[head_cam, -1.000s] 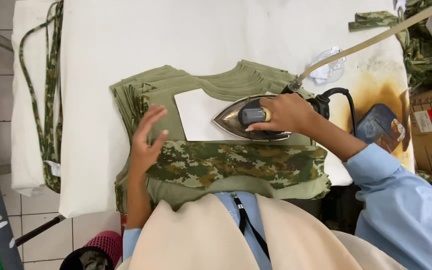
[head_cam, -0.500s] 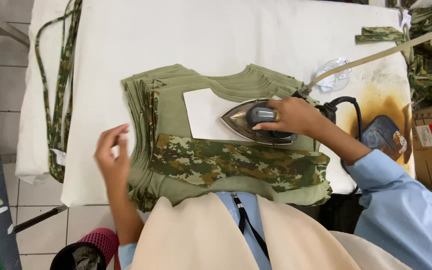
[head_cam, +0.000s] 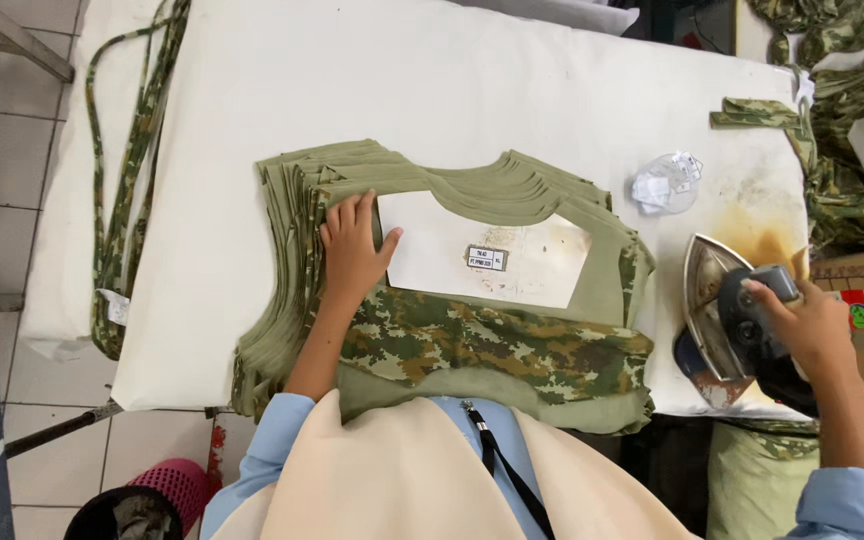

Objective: The person irons a small rectangular label onto the chest area of a stack of green camouflage t-shirts. They place a white template over the label, press it with a hot iron, and then remove the template to reveal the attached label. This process is repeated for multiple shirts in the stack.

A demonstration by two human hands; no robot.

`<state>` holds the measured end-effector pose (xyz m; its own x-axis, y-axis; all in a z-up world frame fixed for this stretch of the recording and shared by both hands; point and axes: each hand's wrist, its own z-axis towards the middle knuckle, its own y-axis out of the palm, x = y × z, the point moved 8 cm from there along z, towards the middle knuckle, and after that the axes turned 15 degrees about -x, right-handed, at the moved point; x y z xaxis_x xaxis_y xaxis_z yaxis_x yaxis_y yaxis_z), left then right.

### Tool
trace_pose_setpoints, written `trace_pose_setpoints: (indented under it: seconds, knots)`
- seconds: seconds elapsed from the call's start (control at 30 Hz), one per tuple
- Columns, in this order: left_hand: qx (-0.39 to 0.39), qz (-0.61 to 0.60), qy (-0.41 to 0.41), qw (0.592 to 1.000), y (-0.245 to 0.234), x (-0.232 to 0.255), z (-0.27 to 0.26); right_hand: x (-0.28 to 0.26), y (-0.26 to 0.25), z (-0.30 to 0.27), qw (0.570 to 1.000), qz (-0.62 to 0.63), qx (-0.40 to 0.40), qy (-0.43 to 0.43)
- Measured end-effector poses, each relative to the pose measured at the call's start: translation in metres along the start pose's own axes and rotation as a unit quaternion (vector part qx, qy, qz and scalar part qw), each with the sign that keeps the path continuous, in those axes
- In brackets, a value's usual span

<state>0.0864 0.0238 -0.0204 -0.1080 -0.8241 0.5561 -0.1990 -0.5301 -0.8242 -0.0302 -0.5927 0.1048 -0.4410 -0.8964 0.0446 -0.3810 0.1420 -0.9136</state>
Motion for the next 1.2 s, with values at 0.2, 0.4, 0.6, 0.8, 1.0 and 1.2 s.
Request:
trace_pose_setpoints:
  seconds: [0.2, 0.4, 0.6, 0.8, 1.0, 1.2]
  knots:
    - [0.112, -0.035, 0.004, 0.993, -0.008, -0.002, 0.025, 0.071, 0.048, 0.029, 0.994, 0.084, 0.067, 0.016]
    - [0.202, -0.248, 0.213, 0.923, -0.059, 0.031, -0.006, 0.038, 0.021, -0.012, 0.941, 0.134, 0.274, -0.146]
    - [0.366, -0.121, 0.138, 0.912, -0.188, 0.01, 0.041, -0.063, 0.017, -0.107, 0.806, 0.21, 0.48, -0.275]
    - [0.231, 0.116, -0.163, 0.952, -0.109, -0.187, 0.124, -0.209, 0.109, -0.164, 0.836, 0.306, 0.052, -0.452]
    - [0.253, 0.124, 0.088, 0.955, -0.119, -0.03, 0.063, -0.198, 0.176, -0.143, 0.885, 0.199, 0.035, -0.418]
    - [-0.157, 0.019, 0.419, 0.894, 0.078, 0.169, -0.124, -0.197, 0.19, -0.121, 0.892, 0.155, 0.049, -0.422]
